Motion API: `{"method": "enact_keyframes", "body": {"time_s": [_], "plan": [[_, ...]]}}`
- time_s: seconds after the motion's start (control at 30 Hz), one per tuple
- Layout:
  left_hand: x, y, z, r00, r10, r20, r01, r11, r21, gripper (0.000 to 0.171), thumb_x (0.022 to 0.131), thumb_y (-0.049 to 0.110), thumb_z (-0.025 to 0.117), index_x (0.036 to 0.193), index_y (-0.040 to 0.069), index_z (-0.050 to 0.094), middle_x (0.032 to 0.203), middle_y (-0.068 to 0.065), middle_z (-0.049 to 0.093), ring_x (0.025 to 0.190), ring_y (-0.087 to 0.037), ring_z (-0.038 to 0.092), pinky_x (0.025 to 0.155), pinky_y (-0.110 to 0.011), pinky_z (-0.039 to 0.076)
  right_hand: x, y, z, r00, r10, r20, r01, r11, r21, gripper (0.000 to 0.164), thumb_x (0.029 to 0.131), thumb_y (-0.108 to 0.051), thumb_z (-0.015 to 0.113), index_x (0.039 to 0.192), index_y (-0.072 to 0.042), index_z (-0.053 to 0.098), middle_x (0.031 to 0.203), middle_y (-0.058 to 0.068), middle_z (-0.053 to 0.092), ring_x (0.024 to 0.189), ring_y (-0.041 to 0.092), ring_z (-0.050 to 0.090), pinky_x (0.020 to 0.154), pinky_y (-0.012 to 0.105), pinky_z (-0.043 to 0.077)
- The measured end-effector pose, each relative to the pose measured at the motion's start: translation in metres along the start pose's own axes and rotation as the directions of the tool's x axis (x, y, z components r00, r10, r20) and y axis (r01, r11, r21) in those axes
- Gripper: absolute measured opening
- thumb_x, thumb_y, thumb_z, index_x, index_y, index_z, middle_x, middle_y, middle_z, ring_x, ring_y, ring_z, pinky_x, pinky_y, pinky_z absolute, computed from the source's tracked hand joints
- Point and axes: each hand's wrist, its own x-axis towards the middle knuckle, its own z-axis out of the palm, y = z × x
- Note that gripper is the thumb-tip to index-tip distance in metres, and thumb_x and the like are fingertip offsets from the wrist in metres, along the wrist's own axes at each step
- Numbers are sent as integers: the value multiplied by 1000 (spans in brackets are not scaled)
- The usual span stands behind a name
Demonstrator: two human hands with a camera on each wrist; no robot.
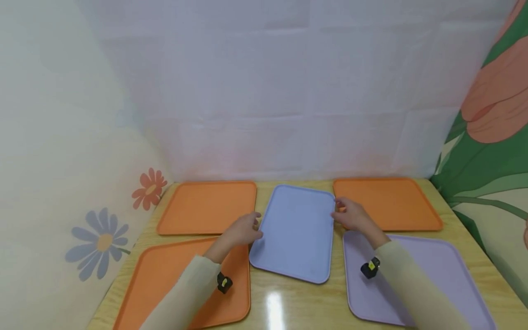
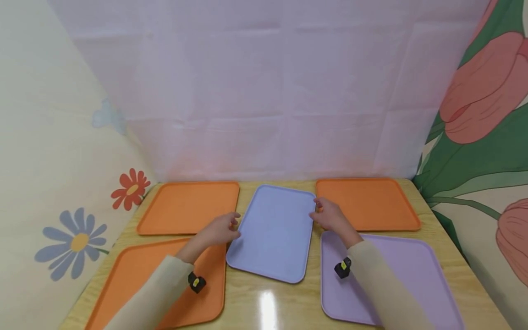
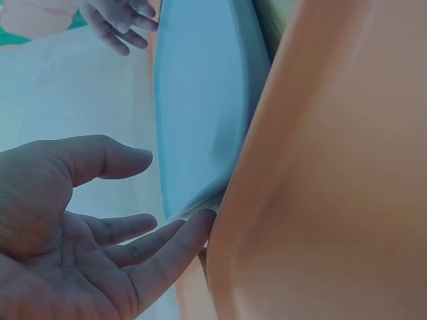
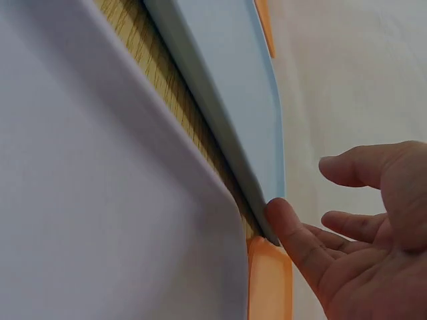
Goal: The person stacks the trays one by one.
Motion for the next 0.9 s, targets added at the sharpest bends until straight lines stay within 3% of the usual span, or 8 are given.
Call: {"method": "enact_keyframes", "body": {"time_s": [0.17, 0.33, 0.47, 0.57, 0.77, 0.9], "plan": [[2, 0, 5, 1000, -17, 24, 17, 1000, -19, 67, 87, 10, 72, 147, -5, 45, 127, -21, 63, 101, -27, 65, 82, -42, 58, 1, -3, 4, 1000, 19, 12, -19, 999, -43, 59, 95, -19, 65, 144, 8, 45, 139, 30, 54, 124, 44, 56, 96, 49, 54], [2, 2, 7, 999, -15, 31, 15, 1000, -6, 67, 87, 6, 70, 146, -8, 44, 126, -23, 65, 106, -30, 66, 84, -43, 59, 3, -7, 6, 998, 61, 35, -58, 995, -86, 62, 94, -17, 66, 145, 10, 44, 138, 31, 54, 126, 45, 54, 103, 53, 48], [3, 2, 9, 1000, 7, 23, -9, 995, 97, 28, 85, 0, 65, 112, -8, 61, 95, -15, 65, 85, -26, 61, 67, -35, 51, 7, -11, 9, 996, 69, 57, -60, 986, -154, 64, 91, -14, 68, 144, 12, 44, 134, 31, 56, 124, 44, 54, 105, 54, 46], [4, 1, 11, 999, 18, 29, -23, 986, 166, 10, 85, -3, 64, 93, -3, 59, 80, -11, 55, 73, -24, 51, 60, -33, 42, 11, -14, 11, 995, 70, 65, -55, 978, -201, 65, 90, -11, 69, 144, 13, 43, 134, 31, 56, 126, 43, 53, 107, 53, 44], [3, 2, 18, 999, -17, 34, 11, 988, 156, 41, 84, -5, 69, 124, -8, 58, 101, -15, 65, 89, -25, 59, 77, -40, 55, 20, -15, 15, 996, 60, 72, -43, 973, -227, 67, 88, -6, 68, 146, 13, 41, 143, 32, 50, 136, 46, 45, 115, 54, 37], [0, 2, 21, 999, -22, 37, 18, 996, 85, 36, 81, -7, 70, 115, -5, 57, 94, -12, 62, 84, -25, 58, 70, -38, 54, 25, -13, 17, 994, 73, 76, -57, 978, -198, 68, 89, -4, 68, 148, 11, 40, 145, 30, 48, 137, 44, 45, 115, 53, 37]]}}
